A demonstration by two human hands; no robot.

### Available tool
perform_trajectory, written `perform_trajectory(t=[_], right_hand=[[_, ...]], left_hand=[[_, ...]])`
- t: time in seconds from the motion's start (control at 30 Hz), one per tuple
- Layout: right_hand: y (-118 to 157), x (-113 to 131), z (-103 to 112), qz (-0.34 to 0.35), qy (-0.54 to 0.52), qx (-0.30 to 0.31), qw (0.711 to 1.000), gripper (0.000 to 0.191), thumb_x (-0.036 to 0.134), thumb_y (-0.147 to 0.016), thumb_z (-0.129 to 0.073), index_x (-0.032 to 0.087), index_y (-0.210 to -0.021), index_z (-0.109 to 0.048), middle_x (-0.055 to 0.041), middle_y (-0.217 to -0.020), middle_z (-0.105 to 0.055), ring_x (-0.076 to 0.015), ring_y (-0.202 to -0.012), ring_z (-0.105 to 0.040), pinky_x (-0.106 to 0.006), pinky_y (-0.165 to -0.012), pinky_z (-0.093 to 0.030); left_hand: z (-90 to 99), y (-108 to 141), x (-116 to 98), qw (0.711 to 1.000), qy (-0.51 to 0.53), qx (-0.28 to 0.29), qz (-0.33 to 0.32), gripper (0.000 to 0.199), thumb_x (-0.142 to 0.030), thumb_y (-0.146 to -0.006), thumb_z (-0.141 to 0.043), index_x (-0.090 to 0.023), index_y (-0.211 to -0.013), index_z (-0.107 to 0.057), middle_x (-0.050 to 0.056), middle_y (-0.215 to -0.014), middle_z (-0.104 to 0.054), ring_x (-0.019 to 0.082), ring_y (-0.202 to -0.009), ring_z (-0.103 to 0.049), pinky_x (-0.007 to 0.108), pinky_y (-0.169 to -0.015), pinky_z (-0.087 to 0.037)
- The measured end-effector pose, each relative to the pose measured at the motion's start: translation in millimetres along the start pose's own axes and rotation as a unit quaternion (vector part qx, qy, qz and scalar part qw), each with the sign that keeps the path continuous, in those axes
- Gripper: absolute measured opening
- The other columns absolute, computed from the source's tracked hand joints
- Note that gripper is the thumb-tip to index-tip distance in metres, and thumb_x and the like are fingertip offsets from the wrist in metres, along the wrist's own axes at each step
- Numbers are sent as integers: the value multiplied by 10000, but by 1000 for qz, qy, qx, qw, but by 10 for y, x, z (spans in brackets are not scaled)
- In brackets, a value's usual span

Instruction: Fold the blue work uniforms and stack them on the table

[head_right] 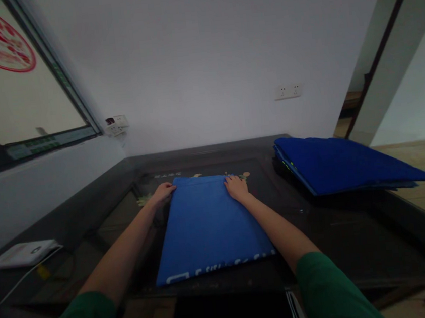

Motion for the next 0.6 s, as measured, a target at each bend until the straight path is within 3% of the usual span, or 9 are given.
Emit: perform_trajectory(t=[0.2,0.4,0.5,0.6], right_hand=[[32,-23,-29,-11,-33,6,999,406,313,-983,-365,210,-1353,-498,-115,-1408,-490,-266,-1264,-454,-444,-1056,-305],[18,-258,201,-58,-86,-9,995,404,221,-925,-463,146,-1318,-526,-151,-1386,-499,-245,-1283,-443,-365,-1036,-354],[112,-522,341,-115,-113,8,987,305,222,-917,-467,123,-1147,-640,-186,-1194,-621,-285,-1147,-559,-405,-962,-413],[301,-684,437,-149,-150,68,975,214,251,-873,-563,118,-985,-688,-161,-950,-693,-271,-918,-655,-390,-818,-498]], left_hand=[[-2,8,71,999,-36,-8,10,126,-198,-701,-673,-159,-650,-565,5,-611,-573,126,-611,-544,192,-551,-365],[-1,61,61,998,-50,25,37,184,-231,-747,-639,-165,-589,-570,27,-530,-566,174,-638,-610,209,-562,-399],[54,105,111,994,-41,57,78,254,-280,-760,-652,-158,-555,-566,48,-463,-543,219,-618,-632,247,-571,-430],[68,189,142,988,5,105,116,242,-317,-749,-687,-133,-617,-602,71,-492,-585,237,-596,-642,285,-580,-469]])
Point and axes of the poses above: each hand's wrist, its own y-axis away from the middle knuckle, its own z-axis out of the back of the hand, x = y × z, the point moved 5 cm from there along -y, towards the middle knuckle
